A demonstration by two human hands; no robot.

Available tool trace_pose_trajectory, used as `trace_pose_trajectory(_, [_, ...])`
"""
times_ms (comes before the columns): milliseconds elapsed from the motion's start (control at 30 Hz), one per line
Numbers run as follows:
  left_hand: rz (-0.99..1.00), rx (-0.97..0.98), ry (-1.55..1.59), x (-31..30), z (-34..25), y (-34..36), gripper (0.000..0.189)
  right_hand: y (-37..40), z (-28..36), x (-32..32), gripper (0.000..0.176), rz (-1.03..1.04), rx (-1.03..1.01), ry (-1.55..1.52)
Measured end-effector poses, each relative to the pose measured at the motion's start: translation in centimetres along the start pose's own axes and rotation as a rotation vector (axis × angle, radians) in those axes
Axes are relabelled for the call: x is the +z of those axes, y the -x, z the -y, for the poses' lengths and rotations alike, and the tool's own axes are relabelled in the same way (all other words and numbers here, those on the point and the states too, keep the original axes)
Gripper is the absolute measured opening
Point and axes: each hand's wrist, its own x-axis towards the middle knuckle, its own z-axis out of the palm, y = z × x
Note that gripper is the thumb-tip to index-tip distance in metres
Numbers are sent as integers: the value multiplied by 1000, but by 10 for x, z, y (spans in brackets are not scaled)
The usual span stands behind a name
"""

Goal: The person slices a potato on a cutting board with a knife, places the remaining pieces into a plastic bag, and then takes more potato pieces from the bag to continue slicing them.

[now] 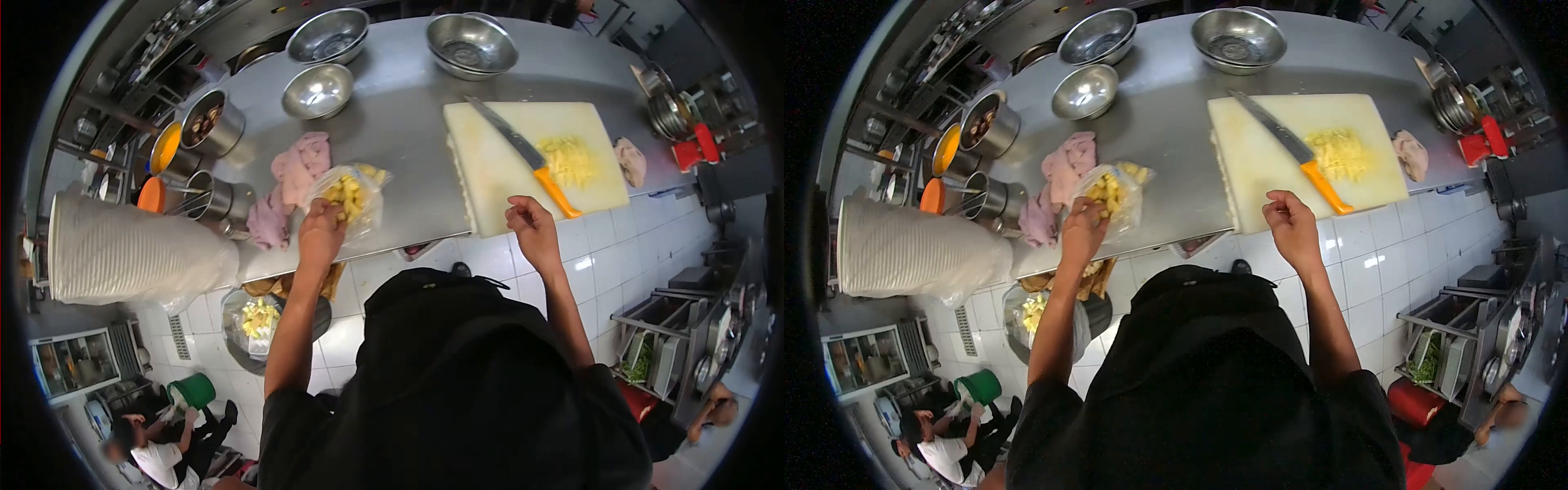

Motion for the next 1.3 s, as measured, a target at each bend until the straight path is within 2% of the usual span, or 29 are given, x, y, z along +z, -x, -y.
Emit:
trace_pose_trajectory(167, [-136, -168, -86, 15, -14, -3, 16, -14, -17, -40, 25, -110, -25, 1])
trace_pose_trajectory(300, [-190, -307, -182, 24, -27, -8, 10, -18, -12, -63, 26, -173, -20, 162])
trace_pose_trajectory(400, [-223, -323, -205, 30, -26, -12, 11, -21, -18, -74, 28, -210, -101, 396])
trace_pose_trajectory(433, [-229, -333, -217, 31, -28, -12, 13, -23, -15, -77, 33, -191, -59, 438])
trace_pose_trajectory(533, [-261, -349, -231, 36, -32, -15, 15, -25, -25, -85, 37, -195, -193, 611])
trace_pose_trajectory(700, [-368, -349, -103, 40, -25, -11, 19, -36, -31, -93, 39, -133, -181, 660])
trace_pose_trajectory(900, [-412, -441, 161, 36, -22, 0, 25, -44, -30, -91, 42, -74, -172, 695])
trace_pose_trajectory(1033, [-412, -325, 69, 39, -19, 7, 26, -54, -31, -88, 44, -65, -176, 690])
trace_pose_trajectory(1167, [-310, -349, -68, 42, -19, 3, 26, -65, -36, -83, 46, -58, -225, 719])
trace_pose_trajectory(1300, [-292, -409, -162, 47, -19, -3, 27, -79, -52, -78, 47, -56, -248, 696])
